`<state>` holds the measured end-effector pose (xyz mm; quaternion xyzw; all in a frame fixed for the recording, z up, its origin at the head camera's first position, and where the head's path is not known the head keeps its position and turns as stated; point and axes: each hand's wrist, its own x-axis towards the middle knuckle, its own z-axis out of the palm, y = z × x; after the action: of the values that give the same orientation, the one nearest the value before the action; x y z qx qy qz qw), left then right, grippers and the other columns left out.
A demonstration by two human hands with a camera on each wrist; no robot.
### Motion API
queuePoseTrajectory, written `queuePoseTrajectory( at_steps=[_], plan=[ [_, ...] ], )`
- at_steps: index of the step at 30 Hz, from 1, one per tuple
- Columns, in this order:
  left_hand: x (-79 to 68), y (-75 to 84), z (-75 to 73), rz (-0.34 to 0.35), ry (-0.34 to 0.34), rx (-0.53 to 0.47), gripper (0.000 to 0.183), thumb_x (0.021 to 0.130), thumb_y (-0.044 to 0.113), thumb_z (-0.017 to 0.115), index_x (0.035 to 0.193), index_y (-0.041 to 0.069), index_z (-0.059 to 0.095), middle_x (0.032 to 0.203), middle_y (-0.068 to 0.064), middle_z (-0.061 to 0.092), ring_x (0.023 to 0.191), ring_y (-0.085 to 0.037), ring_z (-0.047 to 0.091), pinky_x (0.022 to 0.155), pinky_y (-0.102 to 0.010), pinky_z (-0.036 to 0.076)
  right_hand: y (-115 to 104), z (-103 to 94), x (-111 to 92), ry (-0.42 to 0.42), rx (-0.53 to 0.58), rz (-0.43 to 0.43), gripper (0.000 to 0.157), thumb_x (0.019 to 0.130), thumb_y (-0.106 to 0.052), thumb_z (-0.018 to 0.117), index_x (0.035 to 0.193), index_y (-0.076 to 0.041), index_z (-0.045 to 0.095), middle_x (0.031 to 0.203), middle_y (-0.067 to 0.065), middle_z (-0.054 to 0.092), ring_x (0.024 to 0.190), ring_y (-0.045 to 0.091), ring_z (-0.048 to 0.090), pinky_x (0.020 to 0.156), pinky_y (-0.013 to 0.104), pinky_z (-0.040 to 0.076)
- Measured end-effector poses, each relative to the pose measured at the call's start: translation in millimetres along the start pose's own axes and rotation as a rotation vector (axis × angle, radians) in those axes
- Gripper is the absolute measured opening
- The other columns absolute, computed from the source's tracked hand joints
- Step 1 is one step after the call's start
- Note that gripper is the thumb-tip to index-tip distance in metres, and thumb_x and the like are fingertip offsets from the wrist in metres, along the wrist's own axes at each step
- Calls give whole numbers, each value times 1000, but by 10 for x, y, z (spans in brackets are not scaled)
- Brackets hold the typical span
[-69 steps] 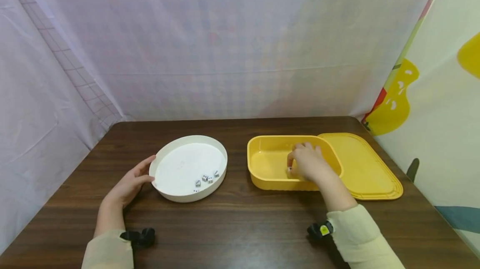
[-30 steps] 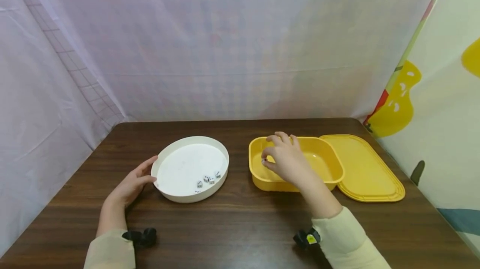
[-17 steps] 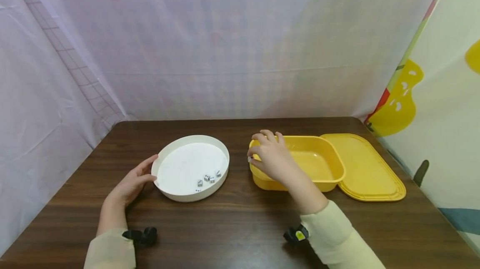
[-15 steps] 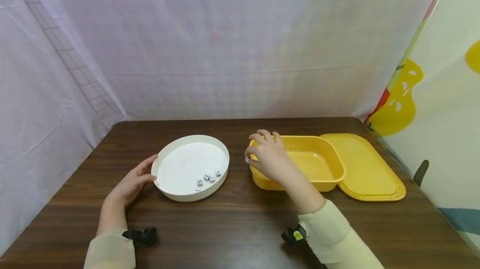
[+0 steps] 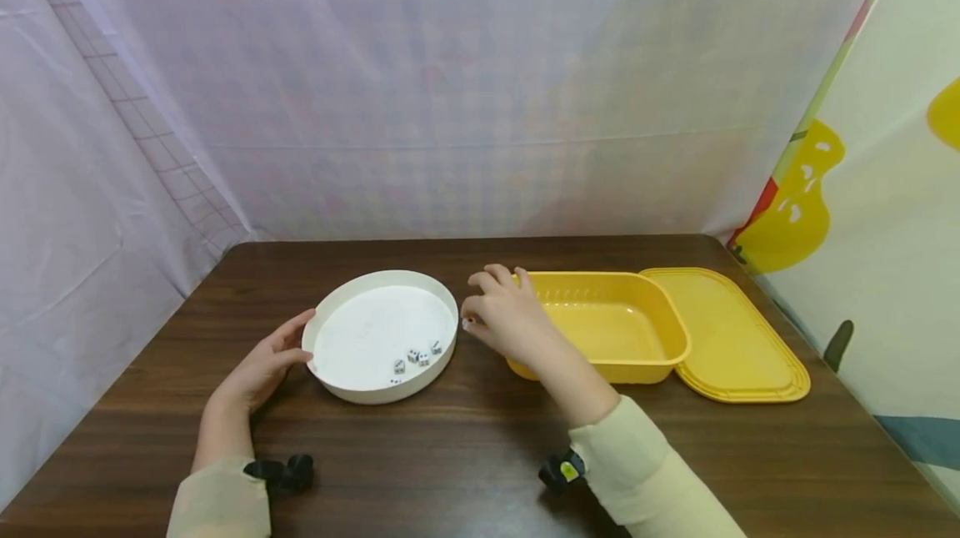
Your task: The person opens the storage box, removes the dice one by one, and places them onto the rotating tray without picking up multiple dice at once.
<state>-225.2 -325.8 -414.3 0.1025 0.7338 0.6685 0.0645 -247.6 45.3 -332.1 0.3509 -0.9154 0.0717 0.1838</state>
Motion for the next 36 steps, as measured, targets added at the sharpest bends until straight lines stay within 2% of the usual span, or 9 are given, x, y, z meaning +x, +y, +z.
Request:
queuePoseTrajectory(
  at_steps=[4, 9, 14, 20, 26, 30, 36],
  plan=[
    [3, -4, -5, -2, 1, 2, 72, 89, -7, 51, 150, -6, 12, 156, -24, 7, 139, -32, 6, 111, -42, 3, -33, 39, 44, -11, -2, -5, 5, 84, -25, 74, 90, -23, 74, 123, 6, 58, 125, 32, 39, 100, 61, 26],
    [2, 4, -7, 3, -3, -6, 72, 89, -7, 50, 150, -6, 11, 156, -23, 6, 139, -33, 5, 110, -47, 0, -71, 89, 89, -33, -13, -8, 7, 84, -25, 74, 91, -24, 74, 123, 5, 58, 123, 31, 40, 99, 61, 27],
    [-3, 14, -5, -5, -3, -3, 72, 89, -7, 50, 150, -5, 11, 155, -24, 7, 138, -34, 8, 110, -47, 2, -98, 140, 123, -43, -11, -2, 7, 84, -23, 73, 91, -24, 75, 122, 5, 59, 120, 29, 42, 98, 61, 28],
    [2, 20, 0, 1, -6, -11, 72, 89, -7, 50, 150, -6, 11, 155, -24, 6, 138, -35, 6, 109, -51, -1, -134, 184, 156, -46, 11, -4, 8, 84, -21, 73, 91, -23, 74, 120, 7, 59, 118, 29, 42, 98, 61, 27],
    [3, 16, 5, -6, -2, -9, 72, 89, -6, 50, 150, -6, 12, 156, -24, 7, 139, -34, 7, 110, -46, 3, -159, 245, 190, -69, 10, 12, 9, 84, -23, 73, 93, -24, 75, 123, 6, 57, 120, 29, 41, 99, 61, 26],
    [4, 17, 6, -10, -1, -13, 72, 90, -6, 50, 150, -5, 12, 156, -24, 6, 139, -34, 6, 110, -47, 2, -159, 291, 201, -53, 18, 8, 8, 83, -22, 74, 91, -23, 75, 122, 7, 58, 119, 29, 42, 99, 60, 27],
    [1, 28, 0, -10, -2, -8, 72, 90, -5, 50, 150, -5, 11, 156, -23, 6, 139, -35, 7, 110, -45, 6, -156, 345, 201, -73, 13, 8, 7, 82, -22, 74, 89, -23, 74, 122, 7, 59, 118, 29, 43, 97, 60, 28]
  ],
)
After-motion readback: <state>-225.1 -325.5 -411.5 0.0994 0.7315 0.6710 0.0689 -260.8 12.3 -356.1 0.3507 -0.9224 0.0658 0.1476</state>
